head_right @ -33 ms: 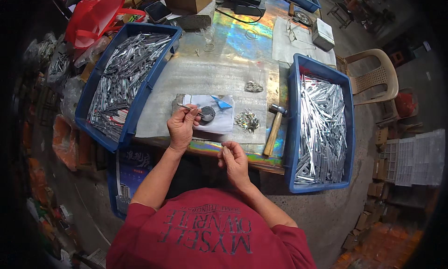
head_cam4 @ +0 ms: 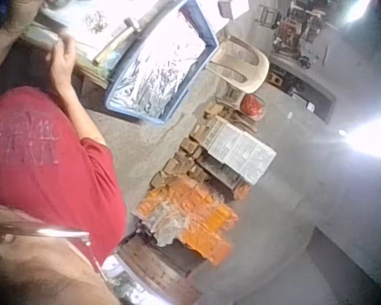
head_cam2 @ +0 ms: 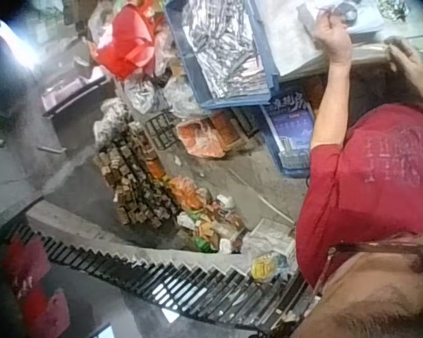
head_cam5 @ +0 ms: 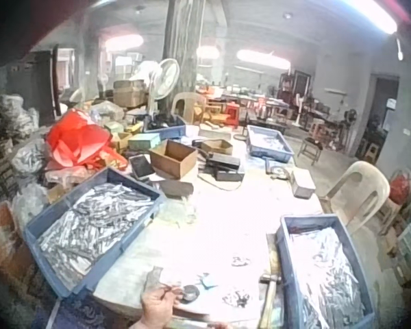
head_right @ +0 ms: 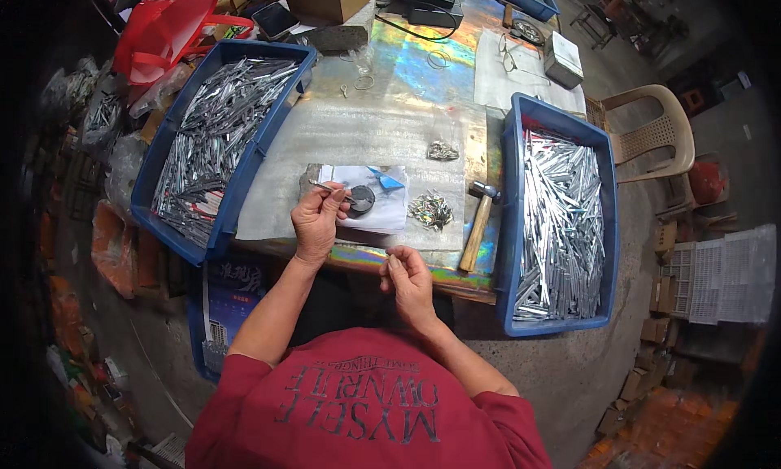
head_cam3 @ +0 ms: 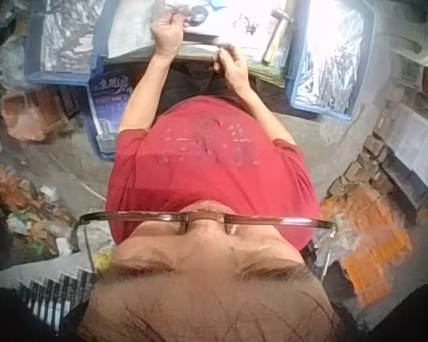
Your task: The person assembles metal strips by attaching small hardware pieces onto them by hand and tapping them with a hammer, then gathers and places the finished metal pieces into bins.
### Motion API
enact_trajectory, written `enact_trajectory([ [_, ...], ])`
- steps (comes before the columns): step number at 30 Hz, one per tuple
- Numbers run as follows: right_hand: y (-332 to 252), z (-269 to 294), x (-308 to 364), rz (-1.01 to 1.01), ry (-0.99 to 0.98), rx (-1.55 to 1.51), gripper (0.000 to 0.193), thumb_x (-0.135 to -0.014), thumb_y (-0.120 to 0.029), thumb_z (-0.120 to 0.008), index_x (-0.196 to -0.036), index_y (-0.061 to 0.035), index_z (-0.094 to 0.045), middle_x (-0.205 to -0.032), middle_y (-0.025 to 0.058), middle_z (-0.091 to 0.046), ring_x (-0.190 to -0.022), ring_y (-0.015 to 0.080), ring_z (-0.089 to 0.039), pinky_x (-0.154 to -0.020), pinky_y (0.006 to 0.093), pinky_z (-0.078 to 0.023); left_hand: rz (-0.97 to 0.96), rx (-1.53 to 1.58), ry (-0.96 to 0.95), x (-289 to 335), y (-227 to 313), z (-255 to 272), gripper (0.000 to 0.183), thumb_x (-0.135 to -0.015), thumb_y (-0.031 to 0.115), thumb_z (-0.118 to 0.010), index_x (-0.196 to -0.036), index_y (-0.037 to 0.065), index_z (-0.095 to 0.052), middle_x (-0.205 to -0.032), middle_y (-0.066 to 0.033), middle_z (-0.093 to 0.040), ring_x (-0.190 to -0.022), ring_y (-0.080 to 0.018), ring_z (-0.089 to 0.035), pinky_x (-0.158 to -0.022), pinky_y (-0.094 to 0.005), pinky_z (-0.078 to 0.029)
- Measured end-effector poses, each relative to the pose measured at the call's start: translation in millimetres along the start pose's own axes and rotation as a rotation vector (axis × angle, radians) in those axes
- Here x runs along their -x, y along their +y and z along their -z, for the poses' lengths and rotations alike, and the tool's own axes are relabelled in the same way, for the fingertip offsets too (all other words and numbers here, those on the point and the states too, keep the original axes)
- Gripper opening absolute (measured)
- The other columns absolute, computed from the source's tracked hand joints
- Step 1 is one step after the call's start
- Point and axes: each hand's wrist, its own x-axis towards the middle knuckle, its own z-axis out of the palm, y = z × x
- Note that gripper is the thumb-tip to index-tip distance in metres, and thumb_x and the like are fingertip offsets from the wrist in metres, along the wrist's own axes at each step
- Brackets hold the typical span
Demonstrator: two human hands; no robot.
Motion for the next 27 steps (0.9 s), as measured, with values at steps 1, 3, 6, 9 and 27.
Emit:
enact_trajectory([
  [1, 1, 1, 0, 0.0, -0.001, -0.008, 0.015, -0.085, -0.013, -0.043, -0.096, -0.0016, -0.044, -0.07, 0.0041, -0.05, -0.054, 0.0079, -0.045, -0.049, 0.0183, -0.037, 0.0, -0.001, -0.001, 0, 0, -1, 0.009, -0.079, 0.008, -0.053, -0.085, 0.002, -0.056, -0.074, -0.0043, -0.059, -0.058, -0.0053, -0.052, -0.049, -0.0161, -0.042],
  [3, 1, 1, 0, 0.0, -0.002, -0.017, 0.015, -0.085, -0.013, -0.043, -0.096, -0.0016, -0.044, -0.07, 0.0041, -0.05, -0.053, 0.008, -0.045, -0.048, 0.0183, -0.037, -0.021, 0.011, 0.027, 0, 0, -2, 0.008, -0.077, 0.008, -0.056, -0.082, 0.002, -0.059, -0.067, 0.0008, -0.056, -0.057, -0.0038, -0.051, -0.047, -0.0161, -0.041],
  [6, 1, 1, -1, 0.009, -0.003, 0.011, 0.017, -0.085, -0.015, -0.043, -0.097, -0.0024, -0.044, -0.07, 0.0054, -0.05, -0.052, 0.0088, -0.045, -0.048, 0.0183, -0.037, -0.046, -0.069, -0.02, 0, 0, 1, 0.008, -0.078, 0.008, -0.055, -0.082, 0.002, -0.057, -0.072, -0.003, -0.059, -0.059, -0.0052, -0.052, -0.05, -0.0173, -0.042],
  [9, -4, 3, -4, 0.012, 0.0, -0.012, 0.016, -0.085, -0.014, -0.043, -0.096, -0.0017, -0.044, -0.069, 0.0037, -0.05, -0.053, 0.0074, -0.045, -0.048, 0.0181, -0.037, -0.34, -0.345, -0.081, -7, 4, 2, 0.005, -0.075, 0.006, -0.058, -0.077, 0.001, -0.058, -0.069, -0.0042, -0.059, -0.058, -0.0086, -0.054, -0.051, -0.0204, -0.043],
  [27, -69, -42, -84, 1.012, -0.294, 0.983, 0.023, -0.066, -0.001, -0.059, -0.088, -0.0052, -0.055, -0.06, 0.0083, -0.051, -0.052, 0.0229, -0.052, -0.046, 0.0301, -0.041, -0.459, -0.373, -0.268, -14, 4, 6, 0.019, -0.077, 0.021, -0.054, -0.073, 0.003, -0.055, -0.066, -0.0095, -0.054, -0.059, -0.0223, -0.055, -0.052, -0.0283, -0.043],
])
